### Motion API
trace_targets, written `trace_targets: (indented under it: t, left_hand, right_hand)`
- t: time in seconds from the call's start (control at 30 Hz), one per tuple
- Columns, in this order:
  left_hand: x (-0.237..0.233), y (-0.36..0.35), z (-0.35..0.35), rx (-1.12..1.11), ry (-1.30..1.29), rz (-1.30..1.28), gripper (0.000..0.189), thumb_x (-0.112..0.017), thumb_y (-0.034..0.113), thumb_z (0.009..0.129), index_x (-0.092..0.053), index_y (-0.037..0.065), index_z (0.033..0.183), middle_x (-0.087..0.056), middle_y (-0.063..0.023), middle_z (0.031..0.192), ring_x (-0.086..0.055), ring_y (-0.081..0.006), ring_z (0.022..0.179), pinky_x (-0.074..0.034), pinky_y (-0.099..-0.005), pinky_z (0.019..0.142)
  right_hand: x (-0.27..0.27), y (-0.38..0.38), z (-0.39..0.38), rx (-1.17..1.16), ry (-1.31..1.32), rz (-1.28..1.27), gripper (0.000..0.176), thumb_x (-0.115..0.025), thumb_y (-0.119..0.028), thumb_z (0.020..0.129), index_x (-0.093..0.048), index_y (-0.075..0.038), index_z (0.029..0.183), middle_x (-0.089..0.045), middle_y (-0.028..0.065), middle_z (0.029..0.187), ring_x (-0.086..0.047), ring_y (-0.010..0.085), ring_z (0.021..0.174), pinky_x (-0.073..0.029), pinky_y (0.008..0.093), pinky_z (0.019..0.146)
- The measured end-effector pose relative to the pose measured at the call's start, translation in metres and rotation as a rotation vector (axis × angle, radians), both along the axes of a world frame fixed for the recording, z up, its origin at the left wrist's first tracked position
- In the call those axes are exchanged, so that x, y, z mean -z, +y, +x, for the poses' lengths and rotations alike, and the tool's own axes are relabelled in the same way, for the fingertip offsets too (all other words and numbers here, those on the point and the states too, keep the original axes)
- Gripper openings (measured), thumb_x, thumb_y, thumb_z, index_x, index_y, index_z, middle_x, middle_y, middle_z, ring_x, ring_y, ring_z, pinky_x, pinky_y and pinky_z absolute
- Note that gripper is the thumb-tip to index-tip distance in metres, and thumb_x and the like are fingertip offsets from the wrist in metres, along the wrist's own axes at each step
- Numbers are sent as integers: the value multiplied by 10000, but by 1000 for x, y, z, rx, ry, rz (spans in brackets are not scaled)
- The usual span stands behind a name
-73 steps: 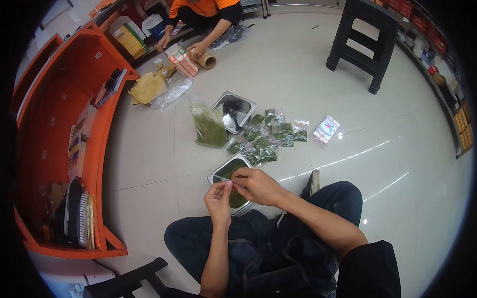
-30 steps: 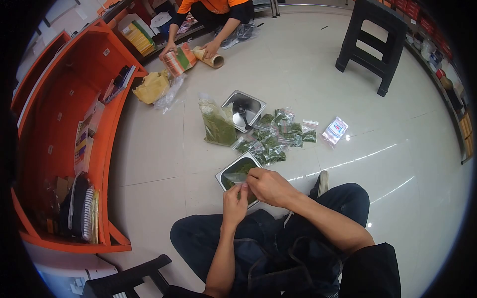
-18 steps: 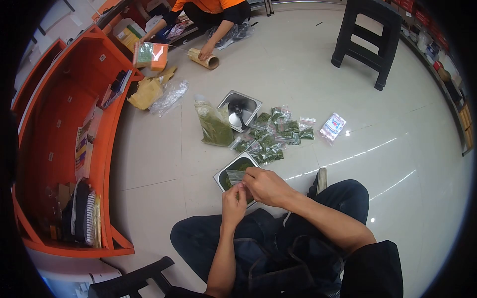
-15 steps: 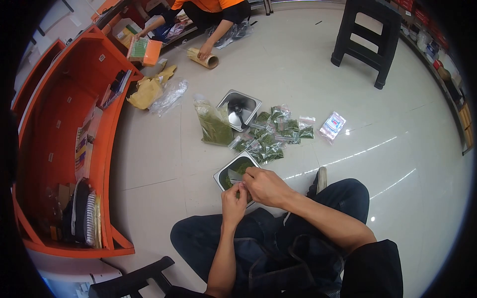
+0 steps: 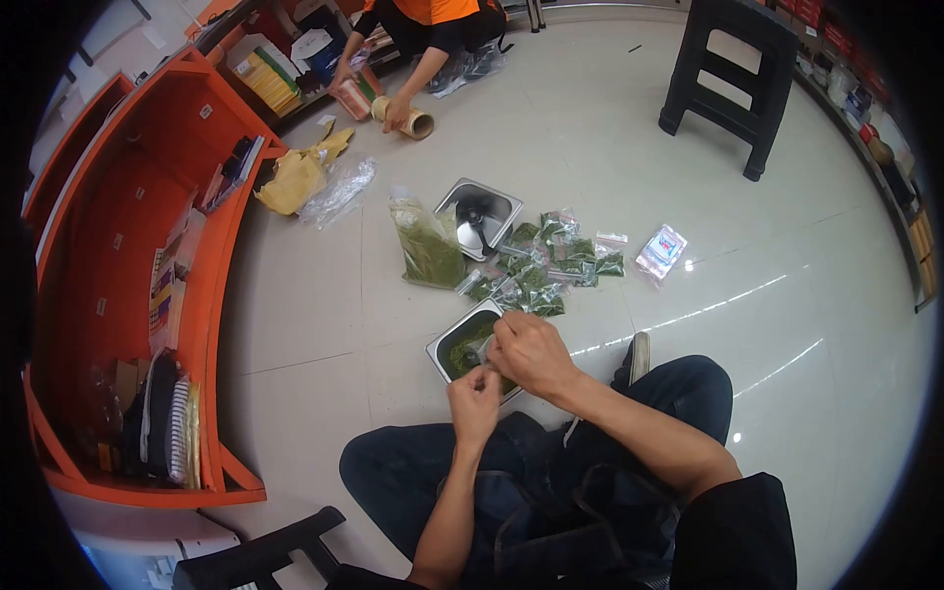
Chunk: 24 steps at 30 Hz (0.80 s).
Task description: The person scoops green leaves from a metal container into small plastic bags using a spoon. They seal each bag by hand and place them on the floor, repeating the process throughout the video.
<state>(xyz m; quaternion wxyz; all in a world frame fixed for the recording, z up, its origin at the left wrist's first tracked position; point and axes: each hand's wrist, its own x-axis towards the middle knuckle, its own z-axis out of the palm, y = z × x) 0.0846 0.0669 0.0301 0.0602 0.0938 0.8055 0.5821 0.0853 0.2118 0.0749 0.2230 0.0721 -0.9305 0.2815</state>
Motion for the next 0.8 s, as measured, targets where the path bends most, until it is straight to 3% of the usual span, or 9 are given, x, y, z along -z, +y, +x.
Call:
trace_targets:
  t: [0.17, 0.23, 0.3, 0.53, 0.63, 0.67, 0.7, 0.73, 0.8]
  left_hand:
    - [-8, -14, -10, -101, -145, 168, 267, -566, 109, 933, -653, -57, 743, -535, -8, 539, -500, -62, 473, -390, -260, 442]
    - [-8, -14, -10, -103, -146, 164, 269, -566, 114, 934, -655, -56, 746, -543, -5, 549, -507, -59, 487, -398, -259, 458]
    - [-8, -10, -8, -86, -104, 123, 333, -536, 115, 956, -591, -23, 657, -549, -10, 565, -515, -69, 496, -392, -244, 463]
    - [-16, -8, -3, 66, 125, -3, 346, -558, 131, 962, -598, -29, 658, -547, -38, 522, -496, -93, 444, -406, -272, 454]
    - [-40, -16, -5, 219, 118, -155, 239, -652, 118, 903, -608, -17, 710, -621, -95, 656, -600, -156, 593, -452, -283, 532]
    - [-49, -16, -7, 174, 358, -156, 160, -707, 106, 843, -618, -6, 770, -644, -110, 772, -621, -206, 734, -469, -309, 622]
    - [-57, -17, -7, 128, 598, -156, 167, -762, 93, 784, -629, 5, 830, -666, -124, 888, -643, -256, 874, -486, -334, 712]
    - [-62, -19, -8, 119, 628, -243, 352, -812, 81, 689, -633, 25, 987, -650, -117, 1061, -582, -321, 1067, -433, -401, 928]
    - [-72, -13, -8, 75, 682, -332, 389, -813, 80, 675, -629, 23, 1013, -653, -113, 1054, -592, -315, 1047, -405, -423, 975]
  right_hand:
    - [-3, -4, 3, -183, 127, -39, 130, -640, -55, 754, -604, 30, 845, -594, 174, 1033, -604, 336, 945, -512, 408, 808]
    - [-10, -5, 7, -310, 119, 90, 181, -640, -29, 736, -662, 38, 902, -568, 168, 1200, -576, 326, 1096, -505, 385, 868]
    - [-7, -6, 8, -266, 48, -32, 184, -646, -28, 746, -686, 39, 912, -587, 167, 1200, -597, 323, 1075, -510, 382, 864]
    - [14, 6, -4, -244, -456, -548, 183, -725, -97, 822, -735, 31, 952, -695, 158, 1080, -684, 266, 912, -536, 343, 800]
    - [-8, 10, -3, -157, -528, -572, 238, -755, -126, 805, -738, 11, 999, -682, 151, 1123, -685, 233, 926, -533, 325, 794]
    - [-7, 12, -3, -156, -527, -570, 238, -755, -126, 805, -738, 11, 999, -682, 151, 1123, -685, 233, 926, -533, 325, 794]
    - [-3, 14, -3, -158, -467, -562, 251, -767, -135, 796, -741, -1, 1006, -659, 146, 1170, -670, 234, 968, -532, 326, 808]
    - [0, 15, -4, -159, -406, -553, 264, -780, -143, 786, -744, -13, 1013, -635, 141, 1217, -655, 235, 1010, -530, 327, 822]
    - [7, 13, -3, -245, -387, -570, 269, -783, -133, 779, -745, -24, 1022, -587, 139, 1282, -621, 247, 1080, -525, 341, 850]
